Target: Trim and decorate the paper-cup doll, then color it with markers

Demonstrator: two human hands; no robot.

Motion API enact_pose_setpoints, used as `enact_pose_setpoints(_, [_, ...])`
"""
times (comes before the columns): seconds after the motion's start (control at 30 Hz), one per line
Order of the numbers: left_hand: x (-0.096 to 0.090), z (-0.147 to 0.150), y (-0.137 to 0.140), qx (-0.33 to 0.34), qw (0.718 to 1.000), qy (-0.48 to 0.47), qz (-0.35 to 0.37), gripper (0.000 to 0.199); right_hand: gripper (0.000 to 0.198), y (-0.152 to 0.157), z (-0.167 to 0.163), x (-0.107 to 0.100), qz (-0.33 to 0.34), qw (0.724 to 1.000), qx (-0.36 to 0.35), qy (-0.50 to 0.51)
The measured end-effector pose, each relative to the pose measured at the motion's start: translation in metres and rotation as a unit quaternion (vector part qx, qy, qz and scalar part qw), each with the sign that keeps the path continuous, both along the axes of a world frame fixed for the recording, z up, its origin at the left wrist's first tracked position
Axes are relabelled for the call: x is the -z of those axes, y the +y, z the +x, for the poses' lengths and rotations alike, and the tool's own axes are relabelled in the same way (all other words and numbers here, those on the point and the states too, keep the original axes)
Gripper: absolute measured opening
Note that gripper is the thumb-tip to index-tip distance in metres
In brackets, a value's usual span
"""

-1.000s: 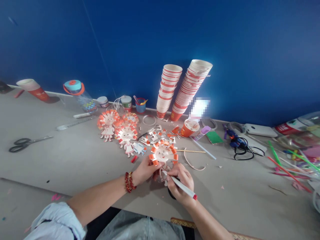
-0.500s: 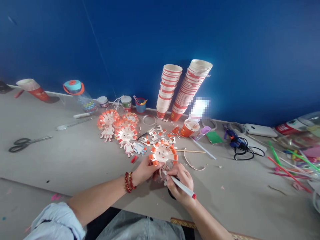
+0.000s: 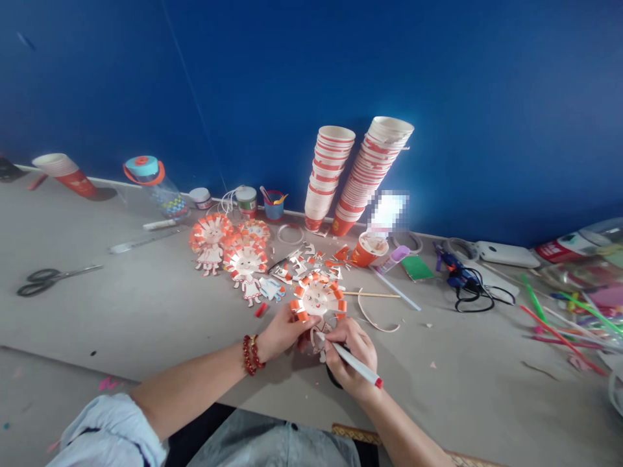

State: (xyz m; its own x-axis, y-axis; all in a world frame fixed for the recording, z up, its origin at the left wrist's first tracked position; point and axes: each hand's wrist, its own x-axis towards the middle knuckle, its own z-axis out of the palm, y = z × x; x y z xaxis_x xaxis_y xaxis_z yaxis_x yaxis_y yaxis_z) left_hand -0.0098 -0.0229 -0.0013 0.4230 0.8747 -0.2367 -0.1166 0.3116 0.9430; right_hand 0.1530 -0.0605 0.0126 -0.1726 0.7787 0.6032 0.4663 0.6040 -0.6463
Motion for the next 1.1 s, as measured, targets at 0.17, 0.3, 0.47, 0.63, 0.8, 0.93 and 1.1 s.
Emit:
enact_pose_setpoints(0.17, [-0.0011, 0.0001, 0.0001, 0.000, 1.000, 0.010, 0.002, 0.040, 0.008, -0.0002, 0.0004, -0.0019, -0.004, 1.000, -0.012, 0.000])
enact_pose_setpoints(0.3, [-0.0023, 0.0005, 0.0000, -0.002, 1.000, 0.006, 0.006, 0.041, 0.008, 0.0000, 0.0003, -0.0010, -0.002, 1.000, -0.007, 0.001])
enact_pose_setpoints(0.47, [0.0006, -0.0002, -0.0005, 0.003, 1.000, 0.009, 0.008, 0.041, 0.009, -0.0001, -0.0002, -0.0020, -0.003, 1.000, -0.002, -0.002])
enact_pose_setpoints(0.63, [0.0032, -0.0007, 0.0001, 0.002, 1.000, 0.009, 0.007, 0.041, 0.008, -0.0003, -0.0004, -0.0044, -0.005, 1.000, -0.002, 0.000])
enact_pose_setpoints(0.8, [0.0006, -0.0005, 0.0000, 0.001, 1.000, 0.009, 0.010, 0.042, 0.010, 0.0000, -0.0005, -0.0037, -0.002, 1.000, -0.007, -0.002])
enact_pose_setpoints(0.93, [0.0001, -0.0011, -0.0002, 0.010, 1.000, 0.025, 0.008, 0.043, 0.010, -0.0006, -0.0004, -0.0053, -0.007, 1.000, -0.015, 0.003])
enact_pose_setpoints(1.1, [-0.0006, -0.0009, 0.0000, 0.003, 1.000, 0.017, 0.004, 0.043, 0.010, -0.0007, -0.0009, -0.0059, -0.003, 1.000, -0.004, -0.001])
